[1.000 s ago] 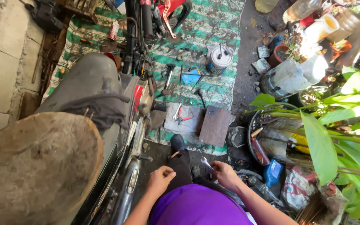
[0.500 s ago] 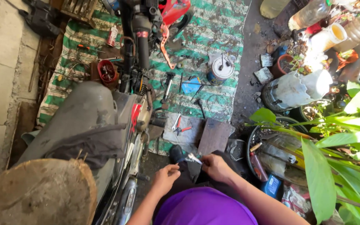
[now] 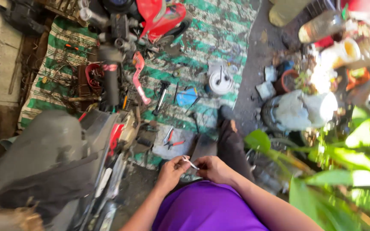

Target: Repairing and inspecting a motorcycle rear wheel and tire using hand tools

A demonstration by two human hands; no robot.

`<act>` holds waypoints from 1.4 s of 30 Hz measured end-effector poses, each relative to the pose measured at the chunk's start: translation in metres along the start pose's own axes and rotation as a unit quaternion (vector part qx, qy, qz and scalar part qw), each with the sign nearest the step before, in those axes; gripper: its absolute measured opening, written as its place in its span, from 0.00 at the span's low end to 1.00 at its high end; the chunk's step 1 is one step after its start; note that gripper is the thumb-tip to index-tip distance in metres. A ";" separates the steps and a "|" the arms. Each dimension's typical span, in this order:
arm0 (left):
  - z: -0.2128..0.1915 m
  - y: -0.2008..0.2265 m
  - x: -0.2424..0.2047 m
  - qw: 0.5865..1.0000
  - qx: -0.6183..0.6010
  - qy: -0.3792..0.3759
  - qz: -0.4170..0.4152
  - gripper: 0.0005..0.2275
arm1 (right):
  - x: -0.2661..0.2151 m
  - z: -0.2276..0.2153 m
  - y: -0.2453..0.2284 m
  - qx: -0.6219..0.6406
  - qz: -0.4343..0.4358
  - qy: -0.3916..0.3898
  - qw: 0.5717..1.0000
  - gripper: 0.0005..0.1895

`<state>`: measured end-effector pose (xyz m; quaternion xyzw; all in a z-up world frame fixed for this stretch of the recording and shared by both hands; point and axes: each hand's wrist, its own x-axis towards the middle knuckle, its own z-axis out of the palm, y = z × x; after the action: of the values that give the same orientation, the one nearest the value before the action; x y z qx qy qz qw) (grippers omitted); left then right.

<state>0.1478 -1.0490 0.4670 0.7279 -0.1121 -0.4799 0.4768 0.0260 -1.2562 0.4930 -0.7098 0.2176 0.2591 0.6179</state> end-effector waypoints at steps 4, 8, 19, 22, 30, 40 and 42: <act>0.067 0.053 0.114 0.997 -0.048 0.046 -0.036 0.15 | 0.046 -0.137 0.025 0.053 -0.010 -0.061 0.997 0.10; 0.175 0.097 0.195 0.987 -0.101 0.123 -0.023 0.08 | 0.041 -0.266 0.063 -0.054 -0.081 -0.052 0.994 0.11; 0.284 0.269 0.315 0.970 -0.216 0.110 0.033 0.08 | -0.005 -0.490 0.104 -0.036 -0.021 -0.021 0.999 0.10; 0.276 0.266 0.327 0.975 -0.174 0.137 0.031 0.10 | -0.012 -0.508 0.093 -0.021 -0.026 -0.037 0.999 0.13; 0.232 0.272 0.295 0.958 0.168 0.220 -0.081 0.14 | -0.007 -0.557 0.146 -0.065 0.150 -0.031 0.986 0.16; 0.228 0.293 0.303 0.933 0.260 0.221 -0.112 0.18 | 0.023 -0.622 0.184 -0.111 0.167 0.022 0.979 0.15; 0.231 0.298 0.308 0.944 0.249 0.192 -0.099 0.20 | 0.028 -0.620 0.201 -0.112 0.174 0.024 0.978 0.15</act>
<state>0.2075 -1.5306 0.5041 0.9090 -0.0617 -0.3327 0.2433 -0.0175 -1.8984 0.3848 -0.7314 0.3224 0.3684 0.4747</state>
